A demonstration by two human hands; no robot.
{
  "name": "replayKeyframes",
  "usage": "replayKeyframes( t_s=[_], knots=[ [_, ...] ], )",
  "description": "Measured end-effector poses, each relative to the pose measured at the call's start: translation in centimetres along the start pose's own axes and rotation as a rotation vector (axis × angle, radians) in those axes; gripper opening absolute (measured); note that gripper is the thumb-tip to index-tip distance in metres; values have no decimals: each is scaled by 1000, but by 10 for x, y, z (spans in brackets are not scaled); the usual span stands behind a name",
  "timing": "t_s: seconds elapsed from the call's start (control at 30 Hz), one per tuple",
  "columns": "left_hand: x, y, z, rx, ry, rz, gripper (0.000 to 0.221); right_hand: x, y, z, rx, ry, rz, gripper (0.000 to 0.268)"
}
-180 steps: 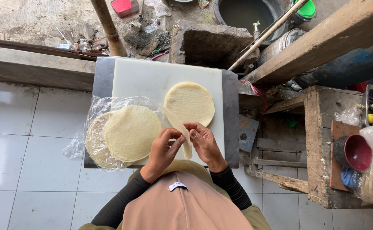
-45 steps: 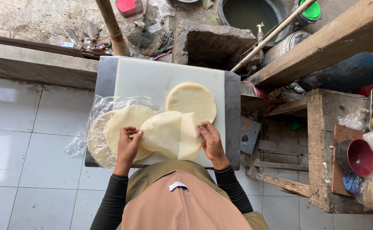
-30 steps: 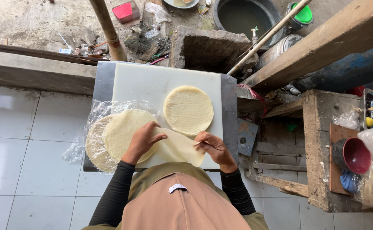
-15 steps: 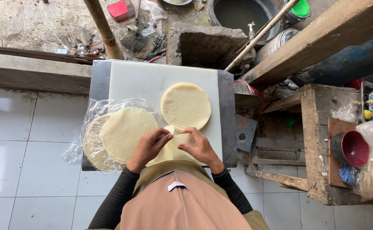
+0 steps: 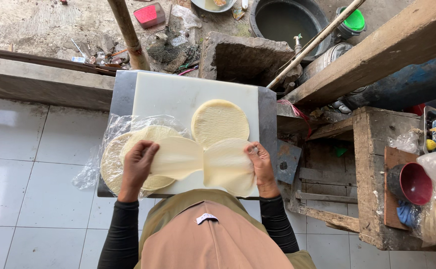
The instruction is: The person separates thin round pastry sheets from a stack and places them onto another stack on a white cutting board by hand.
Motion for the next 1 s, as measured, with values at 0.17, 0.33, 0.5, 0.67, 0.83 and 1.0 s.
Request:
replayKeyframes(
  t_s=[0.17,0.33,0.5,0.67,0.83,1.0],
  knots=[
    [-39,-23,-1,166,-98,-156,21,-14,-29,5,181,60,167,11],
    [-85,-39,-11,281,-231,-125,23,-74,-50,31,334,-270,-121,16],
    [-107,-34,-12,258,-255,-174,23,-88,13,76,63,-873,-1001,25],
    [-103,-29,-11,256,-190,-223,22,5,87,75,-251,-832,-1331,10],
    [-105,-27,-21,266,-244,-220,21,44,105,50,-280,-886,-1516,16],
    [-100,-19,-20,244,-263,-221,22,41,103,48,-280,-886,-1520,18]
  ],
)
Point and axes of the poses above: each hand's wrist, its own z-axis towards the middle knuckle, its own y-axis out of the palm, x = y × z, the point moved 6 cm from there along z, towards the middle knuckle, and after that the axes turned 9 degrees about z, right-handed, at the moved point
